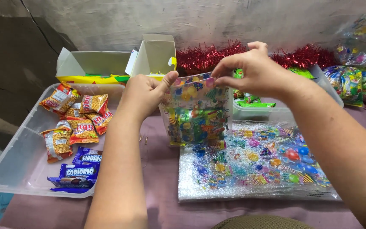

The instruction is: Filling a clear plastic gift bag with a variety of small packaged candies and snacks

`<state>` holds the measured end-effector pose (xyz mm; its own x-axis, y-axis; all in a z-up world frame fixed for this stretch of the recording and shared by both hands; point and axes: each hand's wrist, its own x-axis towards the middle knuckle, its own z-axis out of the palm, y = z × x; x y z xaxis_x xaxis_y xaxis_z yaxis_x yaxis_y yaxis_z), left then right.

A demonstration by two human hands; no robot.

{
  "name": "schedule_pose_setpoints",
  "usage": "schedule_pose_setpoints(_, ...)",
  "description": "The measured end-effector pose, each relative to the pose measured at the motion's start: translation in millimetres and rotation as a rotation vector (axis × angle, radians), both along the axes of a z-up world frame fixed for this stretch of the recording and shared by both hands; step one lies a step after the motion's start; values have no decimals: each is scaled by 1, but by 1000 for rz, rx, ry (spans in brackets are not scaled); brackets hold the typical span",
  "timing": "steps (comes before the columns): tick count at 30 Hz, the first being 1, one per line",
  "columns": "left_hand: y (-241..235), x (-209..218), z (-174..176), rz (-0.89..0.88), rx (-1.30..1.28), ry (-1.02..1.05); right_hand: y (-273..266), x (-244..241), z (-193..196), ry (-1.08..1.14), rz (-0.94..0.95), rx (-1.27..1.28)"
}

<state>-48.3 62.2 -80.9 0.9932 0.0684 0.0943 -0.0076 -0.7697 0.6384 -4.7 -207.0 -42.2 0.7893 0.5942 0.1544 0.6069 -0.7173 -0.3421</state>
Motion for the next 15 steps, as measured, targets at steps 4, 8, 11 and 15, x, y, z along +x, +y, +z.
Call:
schedule_pose_setpoints(4, -3, -9, 16, 28, 5, -21, -6, 7, 1, -73, 88, 67)
schedule_pose_setpoints(8, 6, -10, 26, 52, 83, -243, 1, 15, 3, -189, 131, 78)
schedule_pose_setpoints(11, 13, -10, 29, 87, 167, -272, 15, 22, 4, -224, 139, 19)
schedule_pose_setpoints(15, 26, -11, 25, 151, 274, -282, 40, 39, -5, -268, 174, -63)
